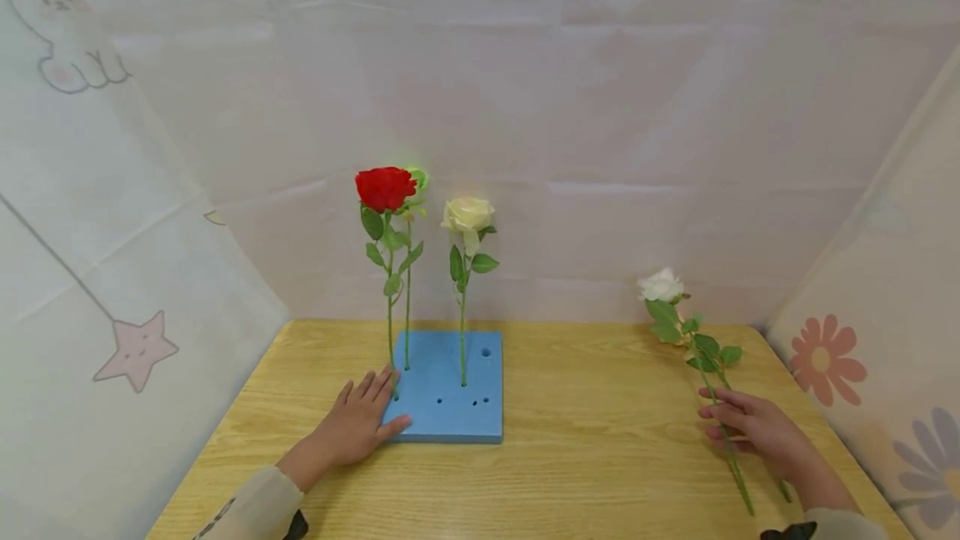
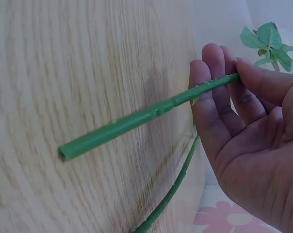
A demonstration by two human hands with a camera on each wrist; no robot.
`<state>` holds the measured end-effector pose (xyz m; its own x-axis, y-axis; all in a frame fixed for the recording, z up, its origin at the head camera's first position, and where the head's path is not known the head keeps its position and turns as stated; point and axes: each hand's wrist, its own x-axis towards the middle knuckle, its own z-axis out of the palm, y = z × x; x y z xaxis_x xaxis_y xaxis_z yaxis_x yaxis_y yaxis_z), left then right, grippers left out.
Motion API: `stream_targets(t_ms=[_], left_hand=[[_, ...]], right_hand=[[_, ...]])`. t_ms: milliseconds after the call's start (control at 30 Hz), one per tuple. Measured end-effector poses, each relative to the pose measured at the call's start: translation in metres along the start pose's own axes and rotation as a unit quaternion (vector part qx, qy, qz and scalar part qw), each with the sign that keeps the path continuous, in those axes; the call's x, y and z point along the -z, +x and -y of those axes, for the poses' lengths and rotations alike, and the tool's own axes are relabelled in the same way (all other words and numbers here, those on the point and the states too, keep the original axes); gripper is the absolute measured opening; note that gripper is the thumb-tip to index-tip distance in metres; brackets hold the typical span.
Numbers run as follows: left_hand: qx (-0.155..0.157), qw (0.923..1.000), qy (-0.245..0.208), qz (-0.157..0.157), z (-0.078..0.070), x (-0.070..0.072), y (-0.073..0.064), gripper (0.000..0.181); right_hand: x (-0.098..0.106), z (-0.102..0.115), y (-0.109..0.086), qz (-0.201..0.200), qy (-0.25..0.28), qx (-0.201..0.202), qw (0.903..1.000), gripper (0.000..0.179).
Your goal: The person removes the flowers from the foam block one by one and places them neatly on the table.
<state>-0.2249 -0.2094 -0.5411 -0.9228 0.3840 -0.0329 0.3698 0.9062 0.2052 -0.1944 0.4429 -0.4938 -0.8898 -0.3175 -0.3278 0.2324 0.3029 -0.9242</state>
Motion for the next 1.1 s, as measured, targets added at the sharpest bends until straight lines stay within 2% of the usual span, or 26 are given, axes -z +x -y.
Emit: stream_targets(t_ms=[200, 333, 667, 1100], left_hand=[[0.002, 0.9999, 0.012, -0.002, -0.003, 0.004, -0.002, 0.092], [0.002, 0.9999, 0.015, -0.006, -0.004, 0.004, -0.002, 0.092], [-0.003, 1.0000, 0.002, -0.009, -0.006, 0.008, -0.004, 0.091], [0.002, 1.0000, 0.003, -0.005, -0.003, 0.003, -0.003, 0.091]], right_hand=[[0.005, -0.005, 0.003, 0.017, -0.001, -0.007, 0.9998, 0.034], [0.005, -0.008, 0.005, 0.027, 0.018, -0.004, 0.9995, 0.035], [0.005, -0.025, 0.016, 0.074, 0.121, 0.000, 0.9899, 0.035], [0.004, -0.035, 0.017, 0.078, 0.151, -0.025, 0.9852, 0.032]])
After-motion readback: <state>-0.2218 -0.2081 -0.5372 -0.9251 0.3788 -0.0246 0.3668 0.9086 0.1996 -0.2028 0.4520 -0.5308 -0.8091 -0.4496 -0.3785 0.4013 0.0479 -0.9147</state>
